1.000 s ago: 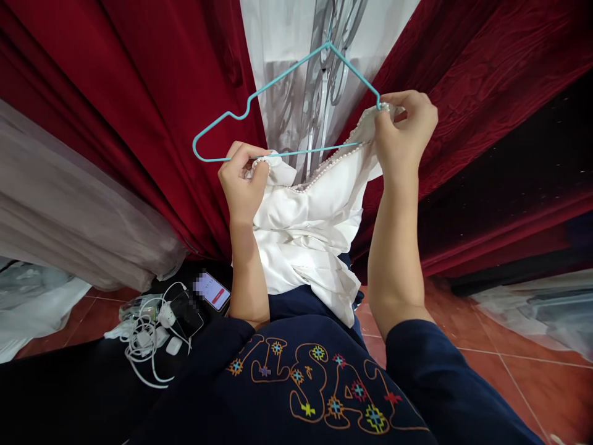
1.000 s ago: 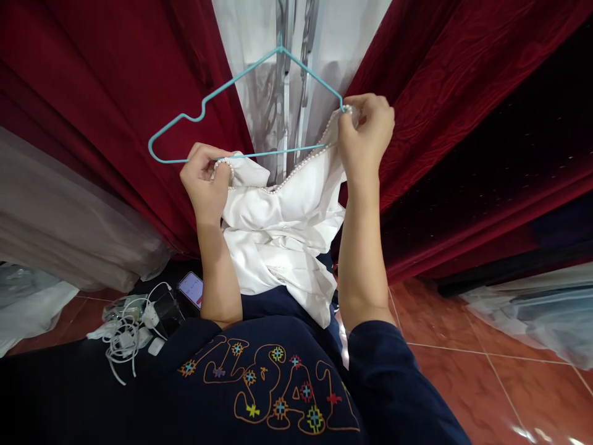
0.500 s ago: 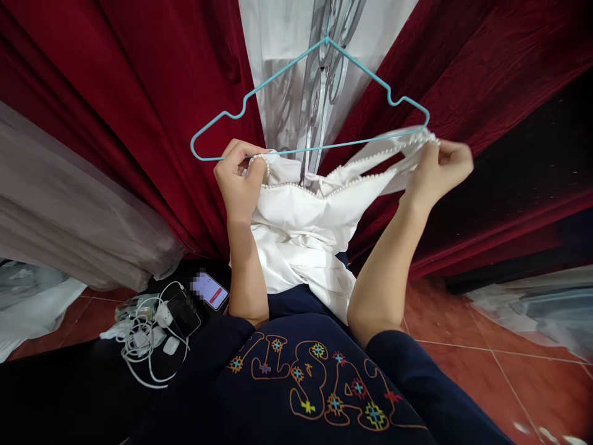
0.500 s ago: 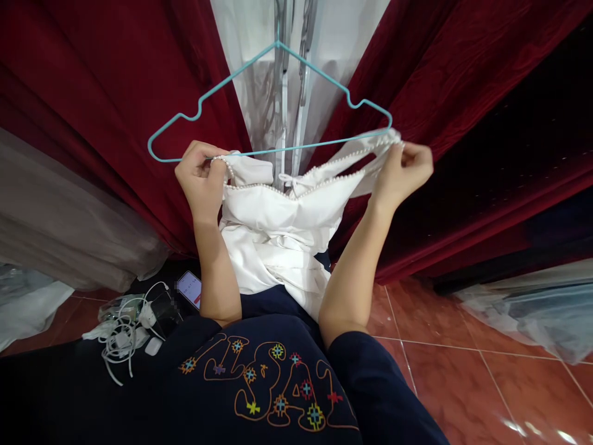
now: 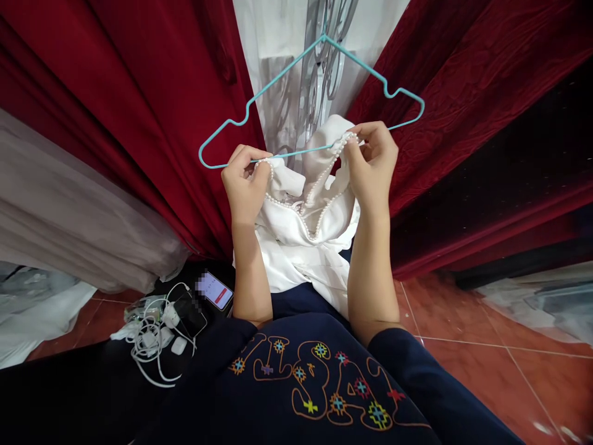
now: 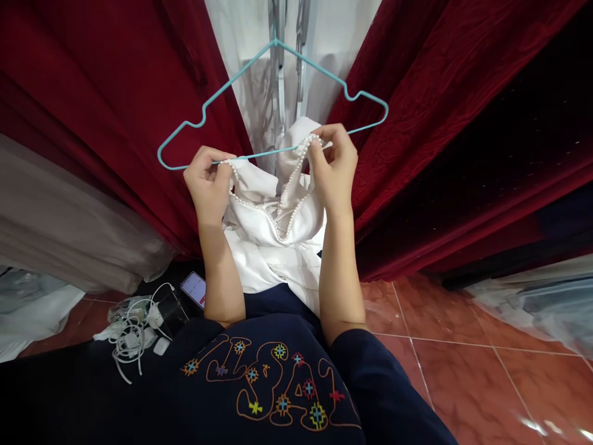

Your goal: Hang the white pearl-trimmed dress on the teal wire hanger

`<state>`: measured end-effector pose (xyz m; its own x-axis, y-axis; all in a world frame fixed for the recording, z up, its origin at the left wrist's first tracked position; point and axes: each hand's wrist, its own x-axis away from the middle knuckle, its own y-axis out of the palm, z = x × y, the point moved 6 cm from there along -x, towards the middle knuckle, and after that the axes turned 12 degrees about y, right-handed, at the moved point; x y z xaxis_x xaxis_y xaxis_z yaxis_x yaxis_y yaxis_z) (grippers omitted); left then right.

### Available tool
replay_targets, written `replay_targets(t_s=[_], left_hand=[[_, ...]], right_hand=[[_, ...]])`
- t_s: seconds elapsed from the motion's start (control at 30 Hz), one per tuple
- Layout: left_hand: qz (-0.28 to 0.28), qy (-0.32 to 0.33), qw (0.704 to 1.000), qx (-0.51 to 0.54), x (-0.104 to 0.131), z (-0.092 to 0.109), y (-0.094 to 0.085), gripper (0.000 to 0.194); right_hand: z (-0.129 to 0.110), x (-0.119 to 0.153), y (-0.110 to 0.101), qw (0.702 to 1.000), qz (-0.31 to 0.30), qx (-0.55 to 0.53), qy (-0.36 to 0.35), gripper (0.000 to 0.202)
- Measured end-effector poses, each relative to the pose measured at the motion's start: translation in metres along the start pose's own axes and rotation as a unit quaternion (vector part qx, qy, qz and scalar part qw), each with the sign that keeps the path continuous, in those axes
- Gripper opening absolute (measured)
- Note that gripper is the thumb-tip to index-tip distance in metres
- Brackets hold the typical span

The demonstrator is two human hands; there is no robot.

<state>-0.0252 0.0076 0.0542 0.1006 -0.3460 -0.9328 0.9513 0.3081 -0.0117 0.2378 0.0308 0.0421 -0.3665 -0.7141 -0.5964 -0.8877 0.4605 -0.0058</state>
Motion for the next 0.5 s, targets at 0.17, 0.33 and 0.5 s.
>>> replay_targets(t_s=[0.17, 0.33, 0.5], left_hand=[[-0.020, -0.072, 0.997, 0.023, 0.014, -0.015, -0.005, 0.046], [0.203, -0.116, 0.972, -0.024, 0.029, -0.051, -0.057, 0.036], [0.176, -0.231, 0.951, -0.101, 0.035, -0.087, -0.091, 0.029]], right_hand=[[0.006, 0.007, 0.009, 1.000, 0.007, 0.002, -0.022, 0.032], [-0.005, 0.014, 0.008, 1.000, 0.016, -0.003, -0.021, 0.028], [-0.011, 0.011, -0.004, 1.000, 0.018, -0.009, -0.018, 0.026]])
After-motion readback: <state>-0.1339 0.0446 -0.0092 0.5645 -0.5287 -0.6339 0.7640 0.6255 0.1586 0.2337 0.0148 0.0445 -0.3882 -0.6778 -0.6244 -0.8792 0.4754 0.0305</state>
